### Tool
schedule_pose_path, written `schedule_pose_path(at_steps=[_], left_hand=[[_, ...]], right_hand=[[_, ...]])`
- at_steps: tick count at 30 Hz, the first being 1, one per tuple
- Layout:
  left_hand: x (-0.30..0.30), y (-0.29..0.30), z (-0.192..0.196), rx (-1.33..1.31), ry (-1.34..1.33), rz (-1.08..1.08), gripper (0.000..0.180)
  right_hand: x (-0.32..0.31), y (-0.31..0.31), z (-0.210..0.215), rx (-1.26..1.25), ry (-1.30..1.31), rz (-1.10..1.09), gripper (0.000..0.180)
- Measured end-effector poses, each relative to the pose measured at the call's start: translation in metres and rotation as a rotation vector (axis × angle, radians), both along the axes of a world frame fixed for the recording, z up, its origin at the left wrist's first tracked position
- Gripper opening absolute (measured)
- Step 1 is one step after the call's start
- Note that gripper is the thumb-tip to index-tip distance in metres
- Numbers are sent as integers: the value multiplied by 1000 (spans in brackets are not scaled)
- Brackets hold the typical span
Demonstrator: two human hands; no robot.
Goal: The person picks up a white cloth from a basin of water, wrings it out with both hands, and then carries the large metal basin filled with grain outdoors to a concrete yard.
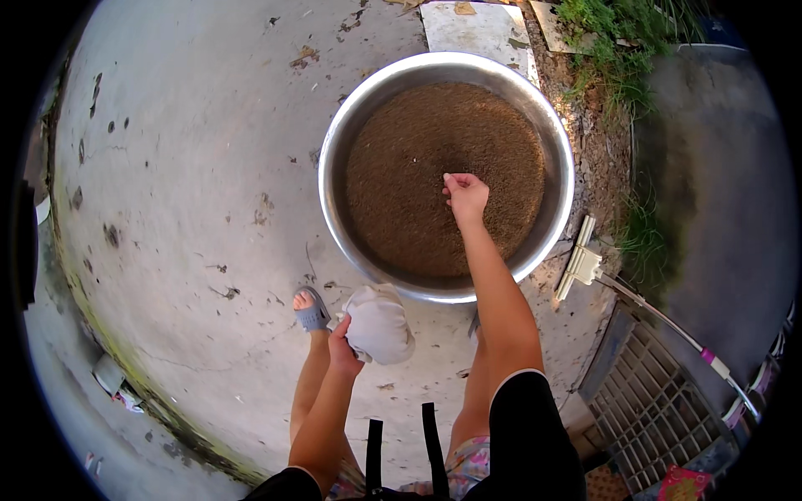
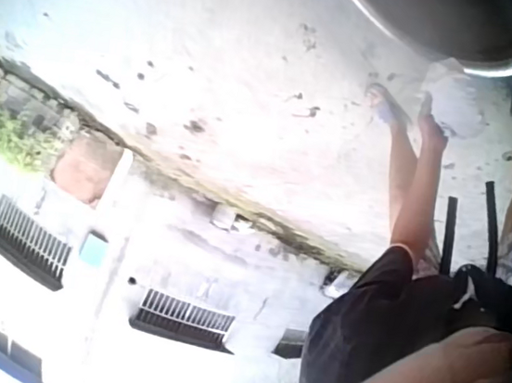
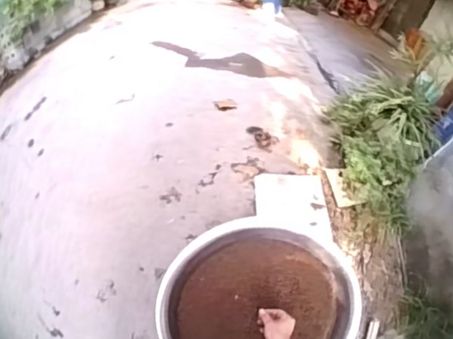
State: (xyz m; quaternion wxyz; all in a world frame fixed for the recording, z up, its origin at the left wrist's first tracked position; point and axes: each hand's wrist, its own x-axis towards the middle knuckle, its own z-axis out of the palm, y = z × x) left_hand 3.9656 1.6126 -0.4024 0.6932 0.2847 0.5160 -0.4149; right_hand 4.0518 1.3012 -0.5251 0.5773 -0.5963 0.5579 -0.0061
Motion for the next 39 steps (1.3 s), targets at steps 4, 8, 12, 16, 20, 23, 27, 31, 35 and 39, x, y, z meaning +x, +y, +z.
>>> schedule_pose_path(at_steps=[4, 8, 12, 16, 20, 23, 27, 31, 35, 39], left_hand=[[2, 1, 0, -9, 16, 17, 43], [4, 1, 0, 15, 51, 21, 42], [5, 5, 0, -8, 25, 44, 41], [7, 7, 0, -16, 35, 51, 41], [10, 6, 3, -20, 29, 58, 42], [10, 8, 4, -29, 11, 66, 42], [9, 9, 4, -37, 10, 77, 42], [7, 12, 5, -18, 23, 92, 42], [6, 15, 6, -19, 23, 98, 42], [5, 23, 5, -14, 30, 134, 41]], right_hand=[[3, 23, 2, 46, -103, 72, 16], [16, 36, 0, 178, -144, 39, 15], [18, 44, 2, 357, -154, -93, 15], [11, 49, 3, 508, -180, -186, 15], [6, 53, 3, 489, -151, -203, 13], [5, 56, 4, 389, -75, -152, 12], [1, 56, 1, 497, -99, -186, 10], [-3, 60, 0, 577, -71, -238, 8], [-7, 68, -7, 436, -35, -211, 9], [-6, 82, -18, 276, 44, -234, 8]])
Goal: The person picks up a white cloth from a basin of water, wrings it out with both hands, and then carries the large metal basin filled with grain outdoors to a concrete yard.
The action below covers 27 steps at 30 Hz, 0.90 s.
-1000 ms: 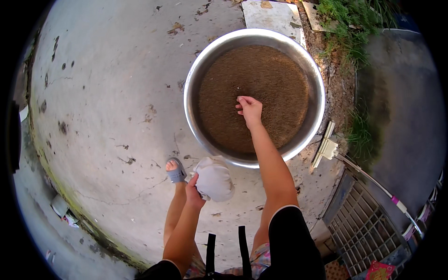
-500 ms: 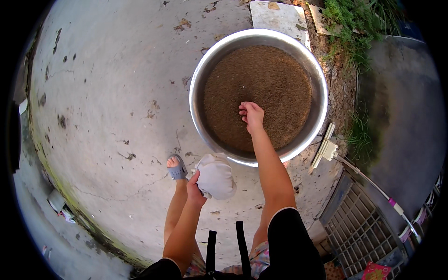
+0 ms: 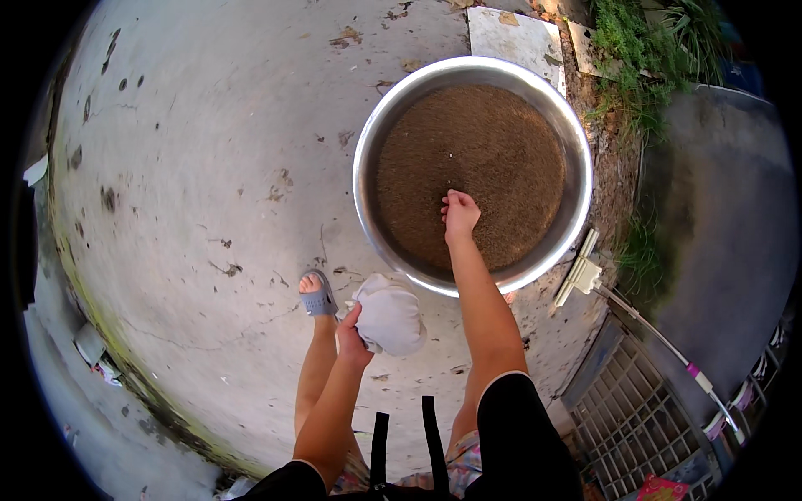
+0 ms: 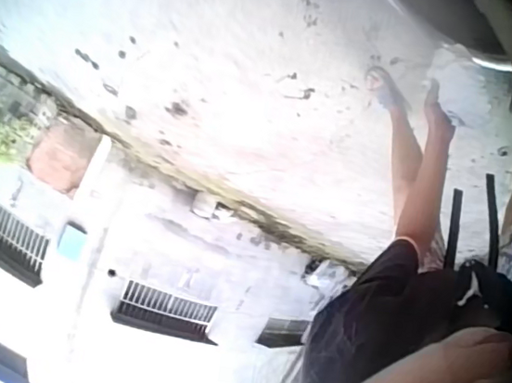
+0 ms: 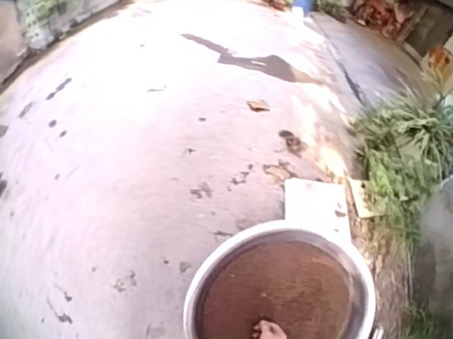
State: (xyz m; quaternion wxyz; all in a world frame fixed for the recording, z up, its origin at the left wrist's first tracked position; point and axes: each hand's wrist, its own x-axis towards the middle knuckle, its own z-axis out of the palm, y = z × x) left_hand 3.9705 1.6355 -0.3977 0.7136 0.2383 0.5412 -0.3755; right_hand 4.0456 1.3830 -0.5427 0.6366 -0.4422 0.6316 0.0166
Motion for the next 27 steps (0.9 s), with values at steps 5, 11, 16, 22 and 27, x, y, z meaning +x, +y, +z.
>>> schedule_pose_path(at_steps=[5, 11, 16, 22, 27], left_hand=[[4, -6, 3, -30, -16, 17, 42], [11, -1, 9, 6, -23, -2, 42], [9, -7, 4, -20, -44, -4, 43], [11, -12, 3, -24, -51, -42, 44], [8, -14, 0, -24, -41, -55, 44]], right_hand=[[2, -18, -31, -674, 103, 243, 13], [19, -7, -17, -688, 317, 526, 13], [16, -14, -19, -481, 238, 318, 18], [13, -20, -22, -533, 270, 390, 22], [18, -22, -18, -682, 303, 512, 18]])
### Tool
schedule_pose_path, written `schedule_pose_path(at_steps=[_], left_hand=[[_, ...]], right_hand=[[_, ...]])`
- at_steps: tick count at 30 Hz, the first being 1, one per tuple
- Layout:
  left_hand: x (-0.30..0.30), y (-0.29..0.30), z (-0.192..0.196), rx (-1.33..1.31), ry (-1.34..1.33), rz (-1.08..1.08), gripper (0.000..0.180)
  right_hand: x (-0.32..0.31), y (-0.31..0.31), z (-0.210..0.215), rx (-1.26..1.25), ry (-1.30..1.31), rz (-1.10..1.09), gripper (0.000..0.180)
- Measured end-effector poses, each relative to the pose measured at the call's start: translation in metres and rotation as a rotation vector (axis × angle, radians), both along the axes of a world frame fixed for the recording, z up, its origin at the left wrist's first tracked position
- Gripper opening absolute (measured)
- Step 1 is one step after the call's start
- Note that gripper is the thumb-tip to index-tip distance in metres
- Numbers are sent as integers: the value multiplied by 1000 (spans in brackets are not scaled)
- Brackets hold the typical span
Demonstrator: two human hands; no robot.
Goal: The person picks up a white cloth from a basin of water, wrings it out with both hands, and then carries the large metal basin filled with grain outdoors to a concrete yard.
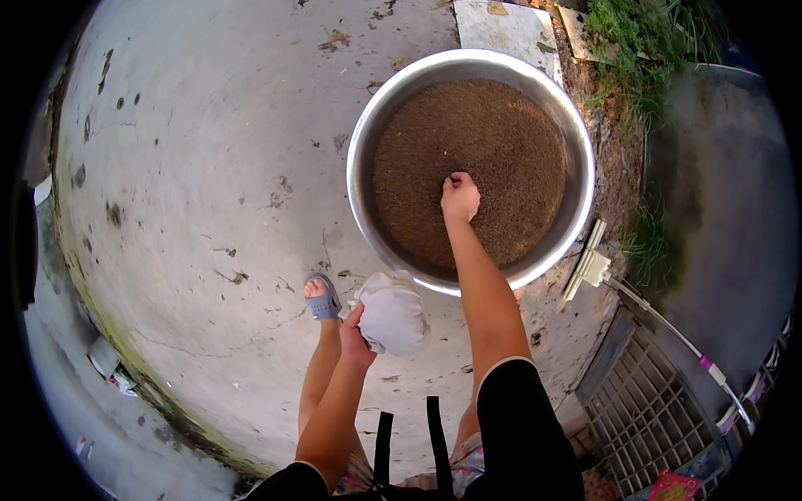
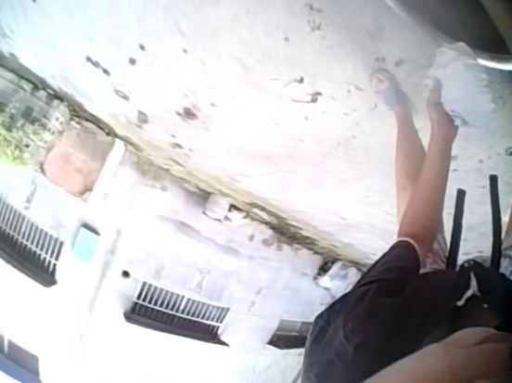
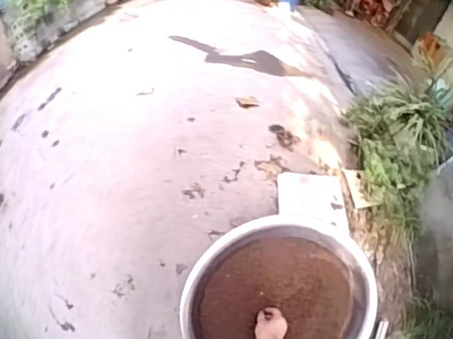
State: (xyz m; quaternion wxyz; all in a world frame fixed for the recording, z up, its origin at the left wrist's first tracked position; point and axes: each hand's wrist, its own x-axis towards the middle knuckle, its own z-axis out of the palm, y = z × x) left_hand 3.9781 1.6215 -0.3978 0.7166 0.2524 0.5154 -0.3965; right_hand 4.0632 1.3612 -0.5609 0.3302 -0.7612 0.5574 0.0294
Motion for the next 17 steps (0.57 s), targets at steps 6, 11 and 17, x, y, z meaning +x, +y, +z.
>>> schedule_pose_path(at_steps=[6, 11, 17], left_hand=[[1, -2, 1, 23, 3, -14, 44], [3, -9, 3, 30, 20, -21, 45], [5, -1, 0, 57, -23, 10, 46]], right_hand=[[4, 4, 16, 147, -23, -77, 13], [-18, -1, 9, 35, -153, 0, 12], [-5, 66, 54, 1002, -298, 415, 17]])
